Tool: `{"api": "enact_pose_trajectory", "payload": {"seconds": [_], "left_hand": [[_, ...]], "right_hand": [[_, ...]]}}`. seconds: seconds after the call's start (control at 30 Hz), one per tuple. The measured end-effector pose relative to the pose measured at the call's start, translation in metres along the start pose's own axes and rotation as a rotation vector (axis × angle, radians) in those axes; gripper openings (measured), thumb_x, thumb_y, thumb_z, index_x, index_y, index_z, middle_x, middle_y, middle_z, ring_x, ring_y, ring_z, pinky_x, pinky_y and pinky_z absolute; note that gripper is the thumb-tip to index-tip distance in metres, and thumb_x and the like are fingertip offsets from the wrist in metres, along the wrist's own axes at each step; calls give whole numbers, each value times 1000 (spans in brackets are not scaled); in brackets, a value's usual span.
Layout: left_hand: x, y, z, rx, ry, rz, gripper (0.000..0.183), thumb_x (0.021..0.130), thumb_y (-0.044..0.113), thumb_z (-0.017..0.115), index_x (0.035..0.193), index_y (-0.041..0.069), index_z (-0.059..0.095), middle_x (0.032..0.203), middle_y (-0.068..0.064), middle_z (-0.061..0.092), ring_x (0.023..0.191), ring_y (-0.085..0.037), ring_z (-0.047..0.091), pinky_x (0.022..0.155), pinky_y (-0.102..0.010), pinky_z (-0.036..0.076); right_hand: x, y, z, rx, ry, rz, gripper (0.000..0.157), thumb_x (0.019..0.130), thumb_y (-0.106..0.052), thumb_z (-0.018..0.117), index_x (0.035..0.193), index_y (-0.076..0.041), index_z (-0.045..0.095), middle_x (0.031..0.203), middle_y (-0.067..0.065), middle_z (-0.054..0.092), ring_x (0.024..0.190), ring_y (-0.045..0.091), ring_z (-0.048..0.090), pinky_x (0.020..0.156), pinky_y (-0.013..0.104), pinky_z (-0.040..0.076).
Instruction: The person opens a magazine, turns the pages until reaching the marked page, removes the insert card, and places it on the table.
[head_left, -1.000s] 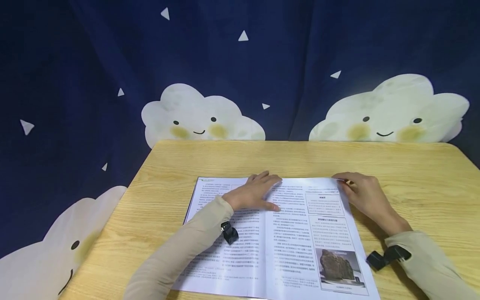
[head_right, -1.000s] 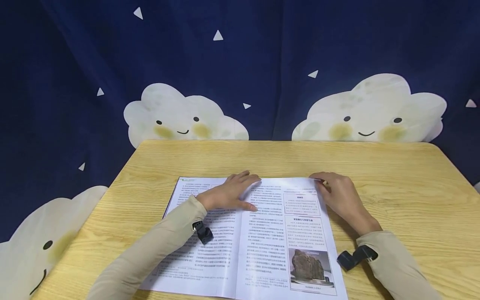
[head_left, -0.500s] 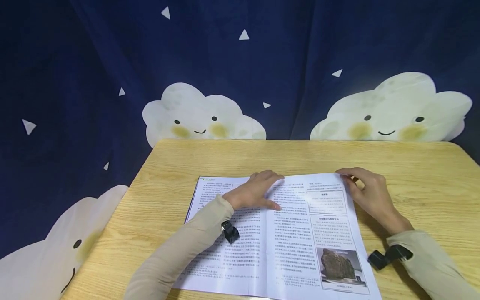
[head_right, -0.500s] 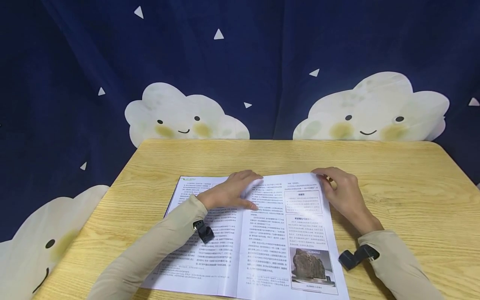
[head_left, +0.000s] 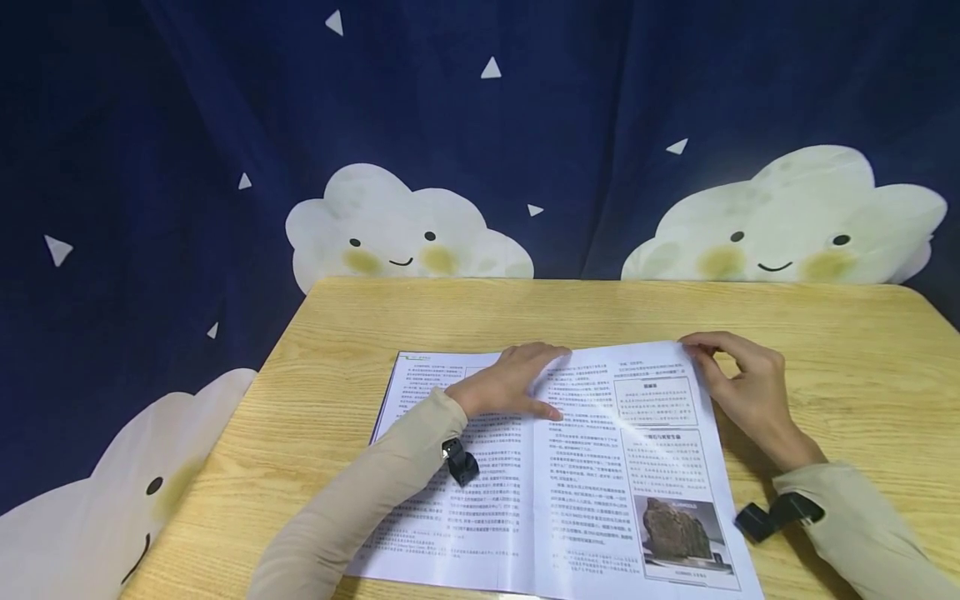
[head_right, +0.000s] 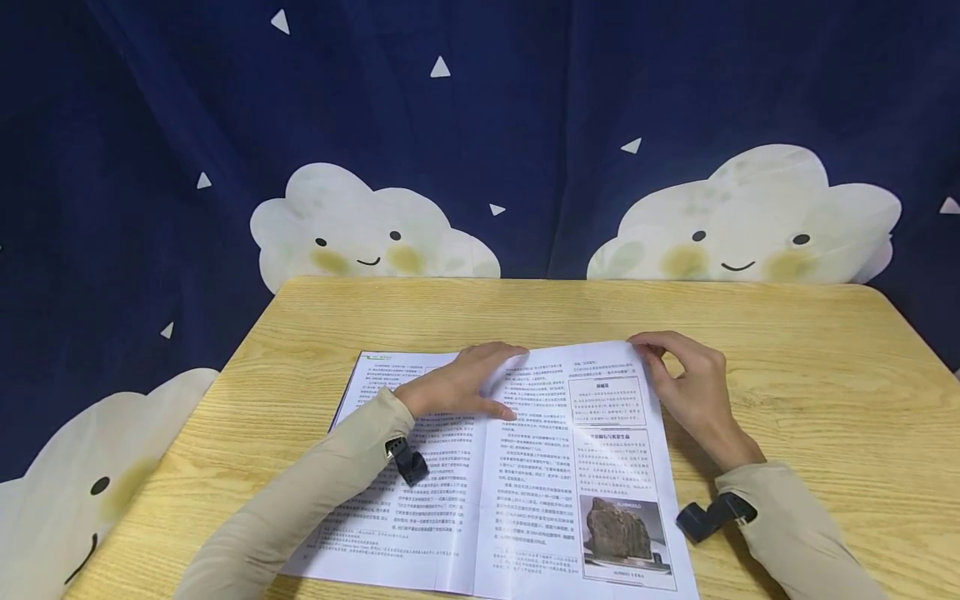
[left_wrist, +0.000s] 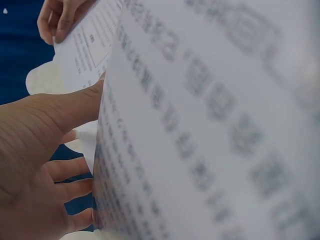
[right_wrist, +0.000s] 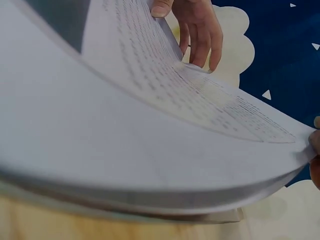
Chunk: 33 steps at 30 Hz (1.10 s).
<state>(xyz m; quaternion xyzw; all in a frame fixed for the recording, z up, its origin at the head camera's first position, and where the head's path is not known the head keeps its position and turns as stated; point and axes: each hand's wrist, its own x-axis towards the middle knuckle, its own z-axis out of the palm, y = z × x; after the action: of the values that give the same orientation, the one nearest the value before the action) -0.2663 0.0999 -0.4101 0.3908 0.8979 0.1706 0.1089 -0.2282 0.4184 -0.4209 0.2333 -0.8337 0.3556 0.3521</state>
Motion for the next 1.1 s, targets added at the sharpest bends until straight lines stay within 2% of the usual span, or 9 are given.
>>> {"api": "enact_pose_trajectory", "payload": {"seconds": [0.1, 0.2, 0.3, 0.43, 0.67, 0.9, 1.1], "left_hand": [[0, -1, 0, -20, 29, 11, 98, 78, 46, 78, 153, 14, 23, 154, -7, 31, 142, -23, 26, 117, -40, 15], [-1, -1, 0, -33, 50, 20, 100, 77, 46, 79, 153, 13, 23, 151, -9, 34, 140, -23, 30, 117, -40, 18], [-1, -2, 0, -22, 61, 13, 99, 78, 46, 78, 153, 12, 23, 146, -9, 39, 136, -24, 35, 115, -39, 22], [-2, -1, 1, 0, 65, -3, 92, 83, 44, 75, 153, 12, 25, 141, -8, 43, 130, -23, 40, 112, -37, 27], [-2, 1, 0, 9, 44, -11, 79, 90, 43, 67, 153, 15, 28, 141, -7, 42, 130, -21, 40, 113, -37, 27], [-2, 0, 0, 0, 51, 23, 69, 93, 40, 64, 151, 18, 34, 140, -7, 44, 130, -23, 40, 113, -40, 26], [1, -1, 0, -42, 86, 71, 53, 98, 41, 55, 141, 11, 46, 140, -6, 48, 135, -21, 38, 115, -38, 24]], "right_hand": [[0, 0, 1, -11, 14, 6, 27, 77, 19, 66, 98, 3, 71, 89, 14, 70, 83, -4, 55, 77, 10, 42], [-1, 0, 2, -9, 17, 37, 23, 85, 10, 65, 106, 2, 69, 93, 14, 70, 86, -7, 54, 77, 10, 40], [-1, 0, 3, 7, 5, 74, 20, 94, 1, 58, 111, 1, 68, 97, 14, 71, 88, -11, 54, 77, 8, 39], [-1, 0, 2, 44, 2, 91, 24, 101, -4, 47, 110, 1, 68, 92, 13, 70, 82, -8, 57, 74, 8, 41], [0, 4, -1, 75, 25, 68, 30, 102, -3, 41, 105, 3, 70, 82, 6, 67, 74, 0, 59, 70, 9, 43], [-1, 5, -2, 67, -5, 71, 28, 102, -3, 42, 104, 3, 70, 85, 13, 69, 71, 0, 59, 67, 9, 42], [-2, 7, -3, 52, -48, 86, 26, 102, -5, 43, 103, 0, 69, 85, 10, 70, 68, 0, 60, 61, 10, 42]]}}
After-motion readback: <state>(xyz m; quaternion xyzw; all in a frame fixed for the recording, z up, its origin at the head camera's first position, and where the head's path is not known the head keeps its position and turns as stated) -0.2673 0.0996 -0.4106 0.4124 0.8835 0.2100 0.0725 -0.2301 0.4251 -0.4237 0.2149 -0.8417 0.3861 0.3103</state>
